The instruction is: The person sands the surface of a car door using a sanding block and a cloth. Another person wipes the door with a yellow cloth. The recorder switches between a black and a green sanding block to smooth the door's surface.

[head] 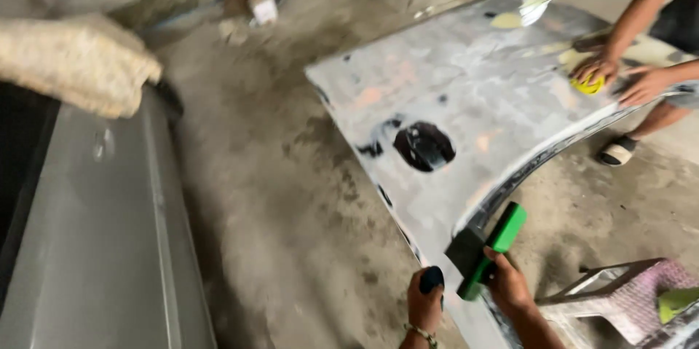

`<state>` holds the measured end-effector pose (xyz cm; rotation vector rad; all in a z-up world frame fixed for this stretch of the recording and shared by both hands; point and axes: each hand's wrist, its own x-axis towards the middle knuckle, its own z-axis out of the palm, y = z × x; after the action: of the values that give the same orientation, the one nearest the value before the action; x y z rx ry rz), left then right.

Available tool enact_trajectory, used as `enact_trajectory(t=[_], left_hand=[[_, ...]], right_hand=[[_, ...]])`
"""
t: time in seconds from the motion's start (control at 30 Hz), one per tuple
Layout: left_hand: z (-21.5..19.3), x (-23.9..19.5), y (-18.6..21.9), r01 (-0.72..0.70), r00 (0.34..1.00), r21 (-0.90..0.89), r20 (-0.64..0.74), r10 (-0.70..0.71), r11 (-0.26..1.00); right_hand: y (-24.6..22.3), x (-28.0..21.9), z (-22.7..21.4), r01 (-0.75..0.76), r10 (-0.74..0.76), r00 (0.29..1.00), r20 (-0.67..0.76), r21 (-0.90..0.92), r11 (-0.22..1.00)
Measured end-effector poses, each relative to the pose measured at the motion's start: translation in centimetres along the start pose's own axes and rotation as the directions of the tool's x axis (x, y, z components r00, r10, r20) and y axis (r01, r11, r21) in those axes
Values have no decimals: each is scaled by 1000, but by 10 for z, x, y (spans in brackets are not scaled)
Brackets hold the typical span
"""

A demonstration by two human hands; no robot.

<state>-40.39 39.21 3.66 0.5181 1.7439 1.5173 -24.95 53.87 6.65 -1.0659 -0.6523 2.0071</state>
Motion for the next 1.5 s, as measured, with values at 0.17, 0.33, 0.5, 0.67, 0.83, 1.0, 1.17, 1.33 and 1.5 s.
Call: enact_trajectory(t=[0.17,0.33,0.5,0.67,0.83,1.0,1.17,1.33,1.5], left_hand=[[-61,47,88,181,959,-4,221,-176,983],[-81,121,105,18,965,-25,261,-11,1000],[-80,180,133,233,910,-145,382,-163,962],[-79,225,115,-21,959,100,283,-8,995],[-70,267,121,-124,938,132,338,73,983],[-38,312,65,-200,874,199,479,82,959],[-20,354,25,-277,697,306,716,-28,911],[-24,380,52,-402,553,338,830,-68,851],[-29,409,64,-570,519,117,819,246,814]], right_hand=[[-35,-32,106,260,-271,961,-46,-167,951],[-39,48,117,310,-407,889,-207,-383,870],[-69,158,115,151,-243,970,-23,-726,671],[-93,191,156,-51,-110,986,-129,-846,531],[-55,192,144,148,-249,967,-49,-690,709],[-47,161,168,183,-256,966,-33,-609,771],[-44,131,185,78,-148,983,-106,-489,869],[-44,136,228,150,-182,983,-28,-454,878],[-19,149,268,84,-156,981,-113,-479,874]])
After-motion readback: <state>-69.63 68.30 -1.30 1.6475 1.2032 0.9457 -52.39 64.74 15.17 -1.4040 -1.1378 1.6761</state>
